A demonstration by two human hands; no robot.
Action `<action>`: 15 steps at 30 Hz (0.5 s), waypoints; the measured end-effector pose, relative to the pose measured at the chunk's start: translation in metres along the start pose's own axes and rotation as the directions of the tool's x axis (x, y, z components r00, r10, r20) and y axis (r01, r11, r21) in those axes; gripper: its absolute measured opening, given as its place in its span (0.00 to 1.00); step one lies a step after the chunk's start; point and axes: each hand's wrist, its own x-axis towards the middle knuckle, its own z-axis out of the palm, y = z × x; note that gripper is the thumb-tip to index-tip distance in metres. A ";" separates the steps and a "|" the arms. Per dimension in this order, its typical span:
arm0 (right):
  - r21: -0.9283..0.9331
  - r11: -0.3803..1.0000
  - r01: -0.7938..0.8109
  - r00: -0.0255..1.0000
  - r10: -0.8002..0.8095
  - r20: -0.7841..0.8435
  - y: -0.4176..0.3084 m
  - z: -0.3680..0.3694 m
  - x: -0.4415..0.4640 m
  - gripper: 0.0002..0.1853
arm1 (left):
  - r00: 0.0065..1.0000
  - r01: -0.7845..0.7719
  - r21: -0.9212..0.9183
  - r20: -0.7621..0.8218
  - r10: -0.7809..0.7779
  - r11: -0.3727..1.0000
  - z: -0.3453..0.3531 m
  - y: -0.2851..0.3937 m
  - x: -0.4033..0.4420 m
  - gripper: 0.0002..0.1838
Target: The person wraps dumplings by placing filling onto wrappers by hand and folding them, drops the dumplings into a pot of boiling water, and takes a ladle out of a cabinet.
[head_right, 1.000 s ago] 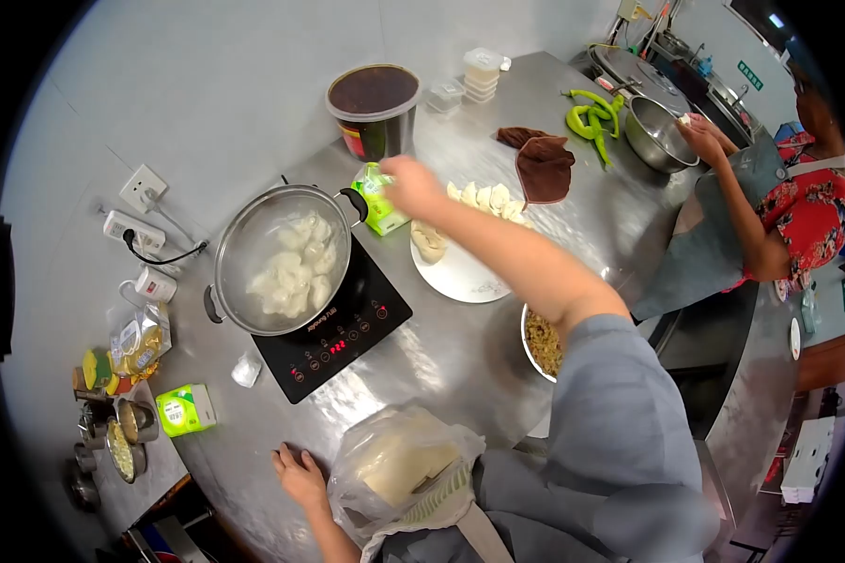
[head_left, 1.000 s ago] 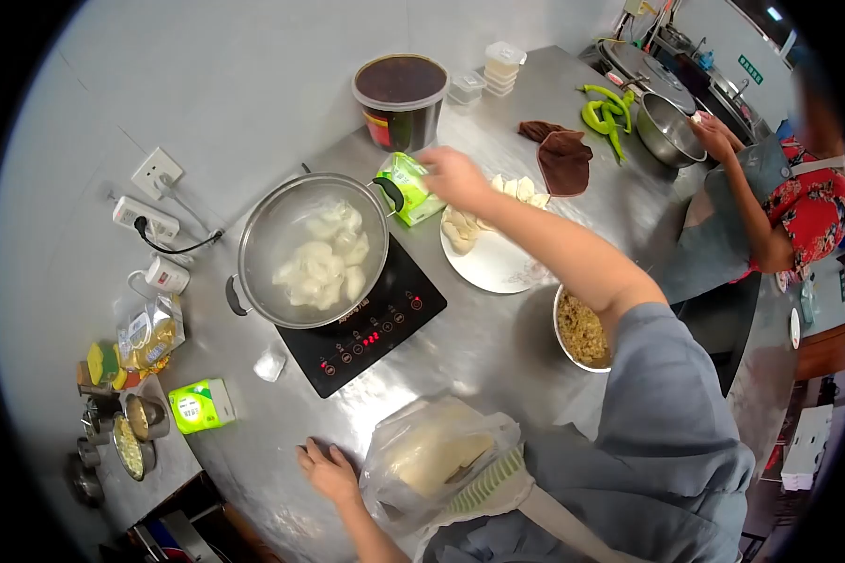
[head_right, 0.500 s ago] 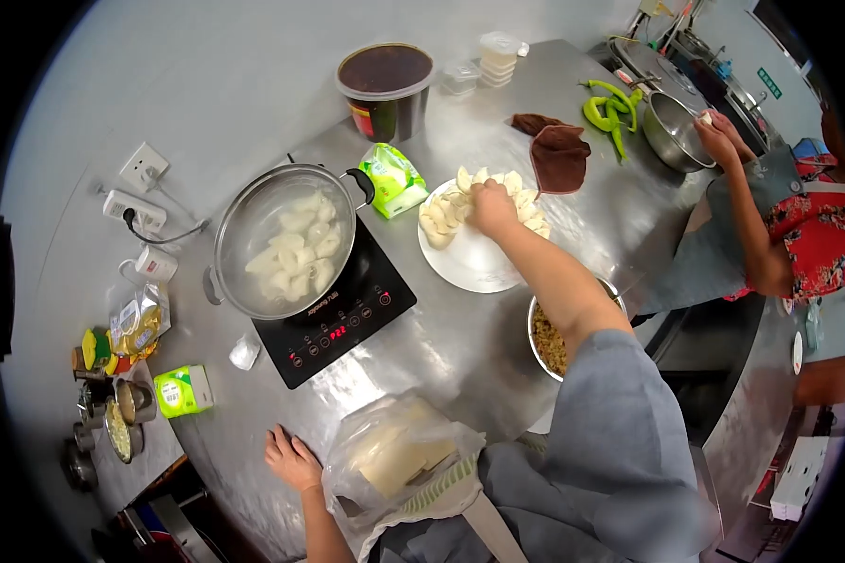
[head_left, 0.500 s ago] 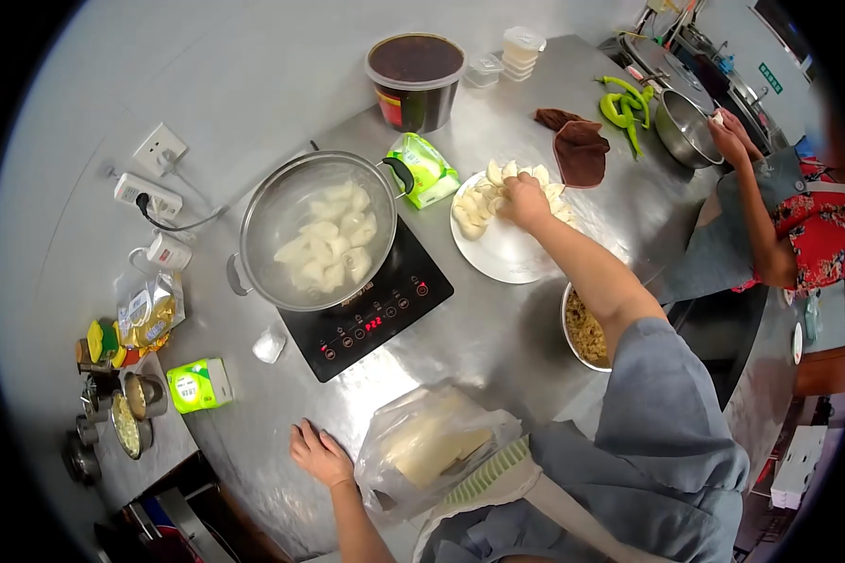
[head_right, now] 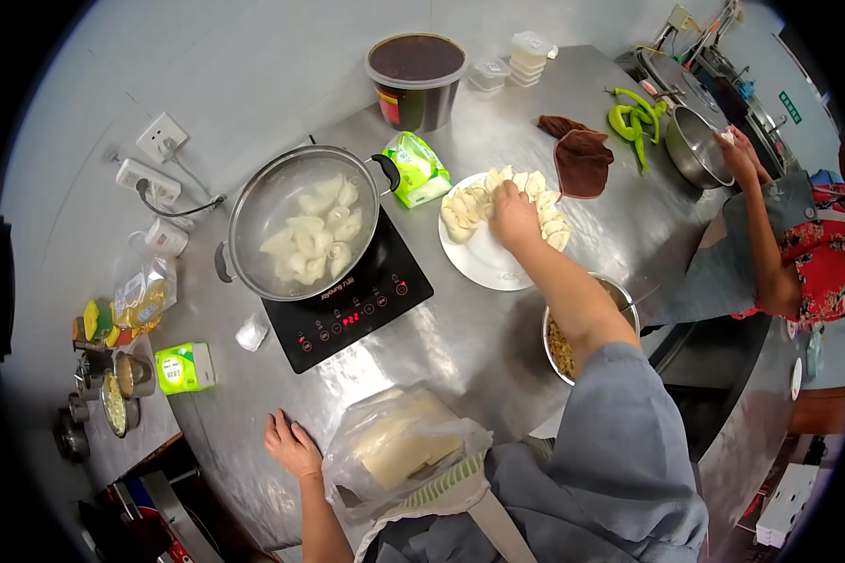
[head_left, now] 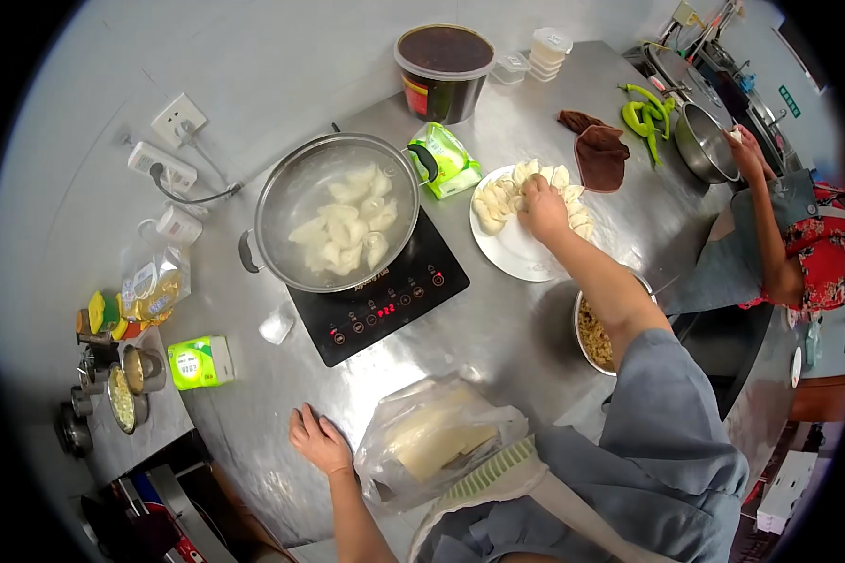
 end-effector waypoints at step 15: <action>-0.009 0.998 0.063 0.989 -0.064 -0.132 -0.008 0.000 -0.021 0.21 | 0.999 -0.030 0.027 -0.035 0.031 0.999 0.000 0.000 0.000 0.22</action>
